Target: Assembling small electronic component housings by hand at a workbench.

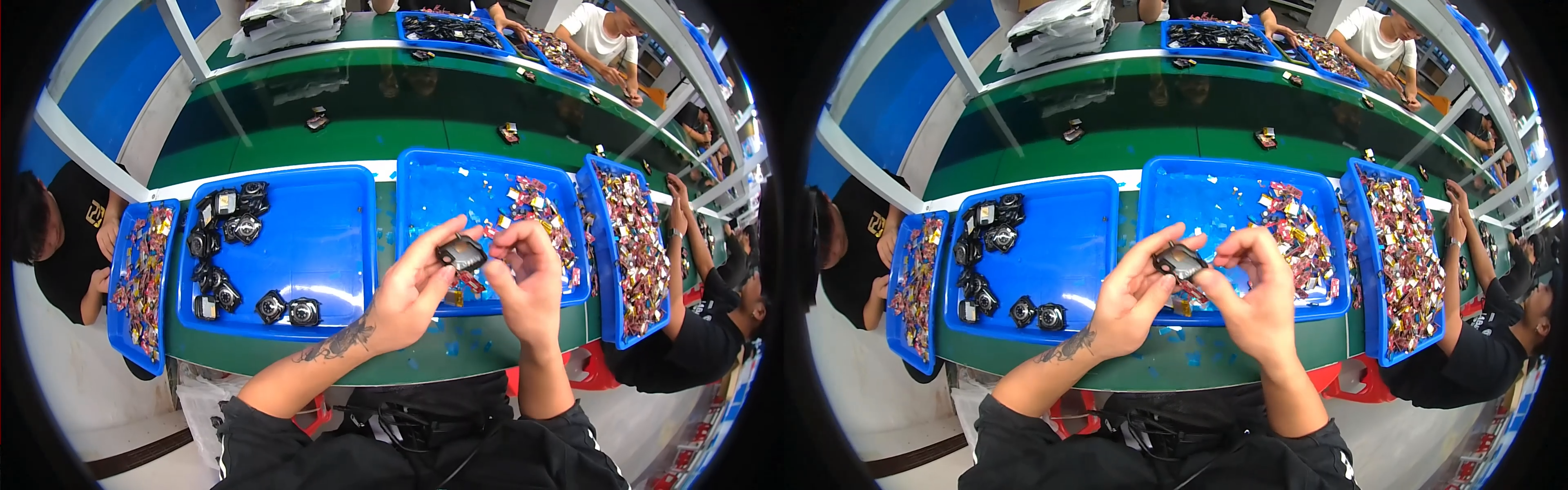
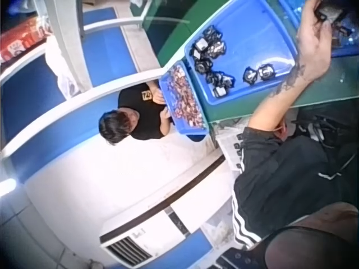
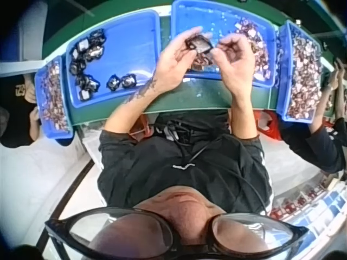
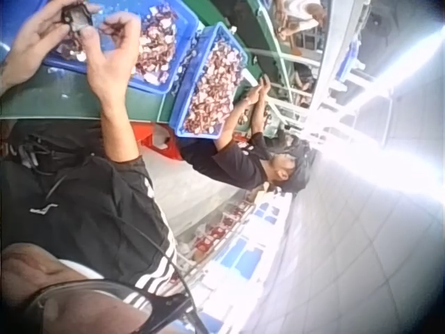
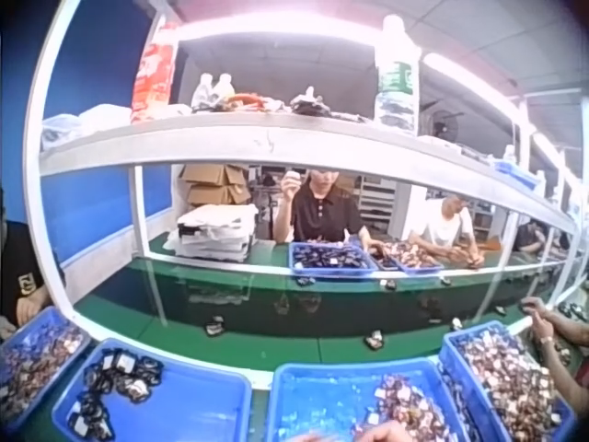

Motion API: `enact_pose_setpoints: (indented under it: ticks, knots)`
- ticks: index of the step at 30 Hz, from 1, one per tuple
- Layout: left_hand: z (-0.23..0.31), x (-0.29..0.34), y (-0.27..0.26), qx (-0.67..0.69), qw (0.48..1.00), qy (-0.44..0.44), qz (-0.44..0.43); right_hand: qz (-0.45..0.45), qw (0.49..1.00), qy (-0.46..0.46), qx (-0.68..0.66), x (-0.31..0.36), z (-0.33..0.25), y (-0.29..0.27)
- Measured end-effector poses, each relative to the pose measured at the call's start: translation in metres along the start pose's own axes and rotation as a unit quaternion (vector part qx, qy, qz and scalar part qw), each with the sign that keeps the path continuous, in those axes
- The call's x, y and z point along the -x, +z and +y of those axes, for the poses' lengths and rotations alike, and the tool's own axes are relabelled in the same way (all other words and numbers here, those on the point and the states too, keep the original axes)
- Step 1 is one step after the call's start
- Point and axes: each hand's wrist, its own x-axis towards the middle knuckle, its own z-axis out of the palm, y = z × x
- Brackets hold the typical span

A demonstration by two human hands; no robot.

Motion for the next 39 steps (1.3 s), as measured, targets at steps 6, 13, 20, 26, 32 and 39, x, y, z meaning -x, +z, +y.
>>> enact_pose_setpoints:
  ticks: [6, 13, 20, 26, 32, 39]
  knots:
    - [0.004, -0.003, 0.0, 0.057, 0.995, -0.001, 0.086, -0.036, 0.995, 0.056, 0.068, 0.021, -0.005, -0.003]
    - [0.012, -0.003, -0.006, -0.353, 0.92, 0.17, 0.01, -0.076, 0.994, 0.071, -0.038, 0.019, -0.012, -0.015]
    - [0.014, -0.001, -0.01, -0.286, 0.957, 0.028, -0.038, -0.135, 0.984, 0.102, -0.063, 0.012, -0.012, -0.029]
    - [0.006, -0.002, -0.012, -0.001, 0.982, -0.19, -0.01, -0.073, 0.994, 0.053, 0.066, 0.02, -0.012, -0.013]
    - [0.002, -0.002, -0.01, 0.012, 0.994, -0.104, 0.026, -0.01, 0.999, 0.046, 0.028, 0.016, 0.004, 0.0]
    - [0.002, -0.001, -0.006, 0.041, 0.994, -0.1, 0.033, 0.052, 0.996, -0.018, 0.067, 0.022, 0.015, 0.007]
